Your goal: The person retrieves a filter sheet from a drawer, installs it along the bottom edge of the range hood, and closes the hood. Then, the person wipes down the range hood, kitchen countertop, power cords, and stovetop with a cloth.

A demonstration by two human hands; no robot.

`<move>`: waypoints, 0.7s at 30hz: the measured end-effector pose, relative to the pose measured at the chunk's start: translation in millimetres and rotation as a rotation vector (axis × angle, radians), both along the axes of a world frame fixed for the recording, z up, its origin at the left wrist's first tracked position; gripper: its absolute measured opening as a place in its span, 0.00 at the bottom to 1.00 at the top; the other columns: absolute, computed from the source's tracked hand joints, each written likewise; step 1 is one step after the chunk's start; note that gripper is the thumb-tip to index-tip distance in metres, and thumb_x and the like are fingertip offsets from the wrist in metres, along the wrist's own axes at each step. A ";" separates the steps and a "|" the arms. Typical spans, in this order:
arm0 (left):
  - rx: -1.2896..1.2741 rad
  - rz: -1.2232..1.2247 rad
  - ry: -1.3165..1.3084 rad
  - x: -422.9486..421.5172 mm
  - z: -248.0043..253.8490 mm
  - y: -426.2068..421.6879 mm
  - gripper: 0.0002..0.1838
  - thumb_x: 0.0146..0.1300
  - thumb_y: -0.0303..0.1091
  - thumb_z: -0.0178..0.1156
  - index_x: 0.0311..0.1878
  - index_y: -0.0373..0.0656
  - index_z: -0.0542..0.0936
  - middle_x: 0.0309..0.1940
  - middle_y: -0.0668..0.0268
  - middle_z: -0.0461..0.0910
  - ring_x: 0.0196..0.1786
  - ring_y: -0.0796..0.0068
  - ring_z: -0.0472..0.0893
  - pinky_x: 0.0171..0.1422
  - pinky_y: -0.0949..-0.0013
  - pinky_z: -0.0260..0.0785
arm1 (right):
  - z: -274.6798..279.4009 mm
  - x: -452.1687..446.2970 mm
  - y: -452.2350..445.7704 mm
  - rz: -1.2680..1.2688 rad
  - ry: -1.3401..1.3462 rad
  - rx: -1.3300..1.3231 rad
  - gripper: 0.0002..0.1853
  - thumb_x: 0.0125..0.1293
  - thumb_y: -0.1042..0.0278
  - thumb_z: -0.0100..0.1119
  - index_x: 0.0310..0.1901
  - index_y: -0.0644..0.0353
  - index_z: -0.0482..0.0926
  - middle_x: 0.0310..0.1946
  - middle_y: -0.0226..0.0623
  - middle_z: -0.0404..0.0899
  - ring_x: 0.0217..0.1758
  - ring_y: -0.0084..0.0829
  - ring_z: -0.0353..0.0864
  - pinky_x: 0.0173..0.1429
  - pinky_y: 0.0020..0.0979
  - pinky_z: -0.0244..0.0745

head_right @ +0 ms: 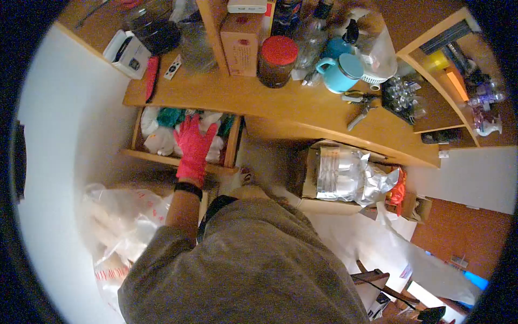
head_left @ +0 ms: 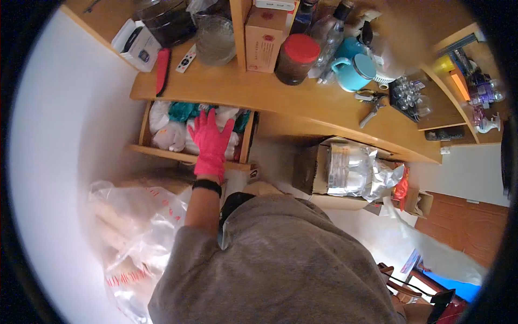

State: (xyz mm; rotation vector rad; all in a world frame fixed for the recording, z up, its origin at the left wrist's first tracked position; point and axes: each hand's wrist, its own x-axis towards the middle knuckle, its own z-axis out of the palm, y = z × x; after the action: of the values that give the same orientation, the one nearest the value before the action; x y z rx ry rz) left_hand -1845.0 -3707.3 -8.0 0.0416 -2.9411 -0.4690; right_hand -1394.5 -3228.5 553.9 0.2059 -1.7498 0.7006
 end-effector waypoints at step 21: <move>0.028 0.109 0.116 8.7 -19.6 41.4 0.29 0.66 0.58 0.50 0.67 0.55 0.71 0.71 0.60 0.65 0.71 0.52 0.64 0.74 0.35 0.42 | -92.9 22.7 39.1 -0.200 0.149 -0.352 0.06 0.72 0.61 0.54 0.41 0.53 0.76 0.24 0.26 0.68 0.31 0.28 0.69 0.42 0.32 0.69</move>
State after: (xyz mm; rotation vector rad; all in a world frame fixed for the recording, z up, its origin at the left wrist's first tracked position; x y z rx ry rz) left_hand -1836.3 -3665.8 -27.6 0.1709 -2.8013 -0.4795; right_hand -1371.8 -3189.4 461.1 -0.1533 -1.4550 0.8101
